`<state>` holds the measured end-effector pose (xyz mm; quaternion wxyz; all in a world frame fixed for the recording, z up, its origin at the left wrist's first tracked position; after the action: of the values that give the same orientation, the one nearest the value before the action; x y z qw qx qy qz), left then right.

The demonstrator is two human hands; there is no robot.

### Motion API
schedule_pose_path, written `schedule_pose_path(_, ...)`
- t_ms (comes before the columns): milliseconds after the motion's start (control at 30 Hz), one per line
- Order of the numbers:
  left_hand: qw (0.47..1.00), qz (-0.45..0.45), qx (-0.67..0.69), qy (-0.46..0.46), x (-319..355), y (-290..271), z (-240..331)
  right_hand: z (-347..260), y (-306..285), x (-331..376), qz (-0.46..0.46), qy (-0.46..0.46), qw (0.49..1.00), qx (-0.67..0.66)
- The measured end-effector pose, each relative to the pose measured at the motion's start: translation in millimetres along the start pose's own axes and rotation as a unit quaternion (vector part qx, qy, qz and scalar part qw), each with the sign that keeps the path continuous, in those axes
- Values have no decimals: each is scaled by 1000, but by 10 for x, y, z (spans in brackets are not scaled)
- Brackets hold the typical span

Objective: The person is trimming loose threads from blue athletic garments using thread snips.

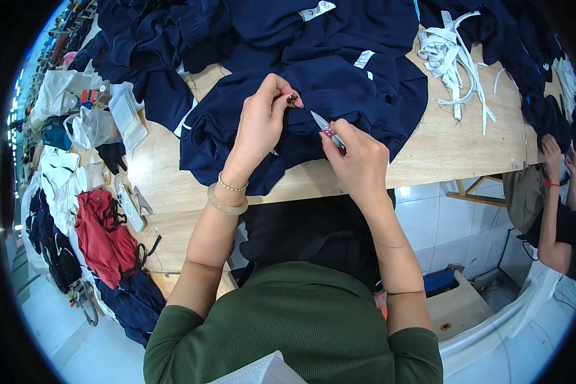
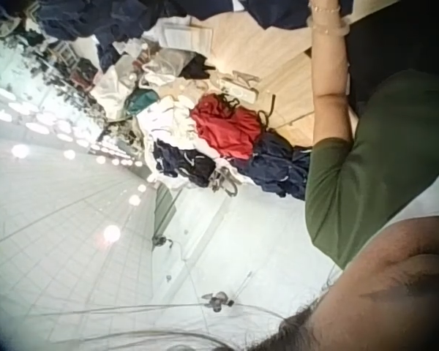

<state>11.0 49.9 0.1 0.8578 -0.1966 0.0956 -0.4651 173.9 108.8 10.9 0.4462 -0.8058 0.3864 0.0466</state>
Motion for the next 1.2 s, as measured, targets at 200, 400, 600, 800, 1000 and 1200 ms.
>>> schedule_pose_path(200, 998, 27, 52, -2, -58, -45, 36, -2, 81, -29, 27, -30, 999, -32)
schedule_pose_path(400, 998, 27, 62, -1, -58, -61, 84, 2, 90, -39, 7, 75, 988, -133)
schedule_pose_path(600, 998, 33, 49, 5, -43, -67, 124, -10, 126, -71, 4, 97, 981, -171)
schedule_pose_path(800, 999, 30, 34, 11, -30, -54, 166, -35, 134, -106, 9, 93, 984, -154)
schedule_pose_path(1000, 998, 38, 43, -15, -5, -88, 170, -43, 151, -103, 14, 95, 983, -156)
schedule_pose_path(1200, 994, 54, 89, -19, 271, -139, 359, 207, -615, 16, 181, 164, 944, -220)
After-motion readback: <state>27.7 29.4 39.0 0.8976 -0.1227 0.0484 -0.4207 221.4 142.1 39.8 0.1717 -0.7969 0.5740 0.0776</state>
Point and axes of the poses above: each hand's wrist, its own x-axis away from the middle knuckle, its own y-axis out of the palm, z = x × y, the point moved 4 cm from there along -x, towards the middle knuckle, and after that the axes turned 8 degrees about -y, right-handed, at the moved point
